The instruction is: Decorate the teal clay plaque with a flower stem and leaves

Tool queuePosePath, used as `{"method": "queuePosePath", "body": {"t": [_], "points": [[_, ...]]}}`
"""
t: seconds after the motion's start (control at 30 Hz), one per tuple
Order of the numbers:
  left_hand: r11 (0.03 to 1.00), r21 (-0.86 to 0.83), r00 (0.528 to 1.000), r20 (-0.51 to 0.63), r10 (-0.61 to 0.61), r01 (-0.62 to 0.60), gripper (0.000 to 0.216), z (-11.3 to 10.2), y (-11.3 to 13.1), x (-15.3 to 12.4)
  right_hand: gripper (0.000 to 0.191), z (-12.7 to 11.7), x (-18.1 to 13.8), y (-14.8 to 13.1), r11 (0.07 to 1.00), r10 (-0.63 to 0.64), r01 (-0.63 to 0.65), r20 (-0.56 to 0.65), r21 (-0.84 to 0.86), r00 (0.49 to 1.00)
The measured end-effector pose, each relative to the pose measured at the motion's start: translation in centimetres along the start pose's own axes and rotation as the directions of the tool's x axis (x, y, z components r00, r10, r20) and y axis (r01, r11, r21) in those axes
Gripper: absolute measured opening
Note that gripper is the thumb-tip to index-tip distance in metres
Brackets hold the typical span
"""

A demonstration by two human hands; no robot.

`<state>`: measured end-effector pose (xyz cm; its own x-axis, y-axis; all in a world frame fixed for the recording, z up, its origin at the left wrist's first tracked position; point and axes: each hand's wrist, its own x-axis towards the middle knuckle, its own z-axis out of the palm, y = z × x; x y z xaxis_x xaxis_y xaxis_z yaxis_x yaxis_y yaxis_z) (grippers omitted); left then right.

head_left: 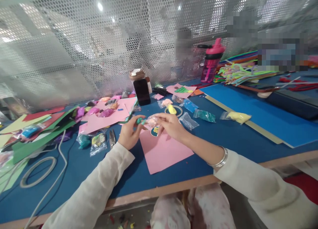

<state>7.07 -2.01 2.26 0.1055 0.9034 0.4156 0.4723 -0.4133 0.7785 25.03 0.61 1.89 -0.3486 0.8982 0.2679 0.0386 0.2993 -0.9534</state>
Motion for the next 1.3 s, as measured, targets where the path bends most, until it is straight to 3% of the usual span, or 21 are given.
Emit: {"method": "queuePosePath", "body": {"t": [0.1, 0.17, 0.43, 0.6, 0.8, 1.03, 1.3], "points": [[0.997, 0.079, 0.992, -0.122, 0.017, -0.007, 0.027, -0.8, -1.2, 0.6, 0.022, -1.2, 0.7, 0.2, 0.995, -0.037, 0.026, -0.116, -0.099, 0.993], [0.994, 0.111, 0.990, -0.135, 0.032, -0.017, 0.028, -1.1, -1.9, 0.9, 0.017, -1.9, 1.1, 0.5, 0.983, -0.078, 0.049, -0.155, -0.179, 0.985], [0.956, 0.279, 0.990, -0.079, 0.120, -0.094, 0.043, -0.6, -2.1, 0.9, 0.009, -2.8, 1.7, 1.8, 0.867, -0.271, 0.181, -0.135, -0.464, 0.953], [0.910, 0.399, 0.988, -0.049, 0.144, -0.112, 0.026, -1.2, -1.2, 0.8, 0.005, -2.4, 2.0, 2.2, 0.780, -0.380, 0.282, -0.065, -0.558, 0.923], [0.867, 0.477, 0.987, 0.017, 0.157, -0.146, 0.014, -1.1, -1.0, 0.4, 0.013, -2.1, 2.6, 2.4, 0.701, -0.468, 0.304, -0.093, -0.645, 0.879], [0.836, 0.533, 0.989, 0.011, 0.144, -0.128, 0.016, -1.0, -1.2, 0.2, 0.022, -1.8, 2.9, 3.3, 0.671, -0.442, 0.306, -0.033, -0.676, 0.897], [0.852, 0.476, 0.975, 0.078, 0.207, -0.219, 0.034, -0.6, -0.6, -0.1, 0.040, -1.9, 2.6, 3.0, 0.768, -0.349, 0.244, -0.067, -0.592, 0.935]]}}
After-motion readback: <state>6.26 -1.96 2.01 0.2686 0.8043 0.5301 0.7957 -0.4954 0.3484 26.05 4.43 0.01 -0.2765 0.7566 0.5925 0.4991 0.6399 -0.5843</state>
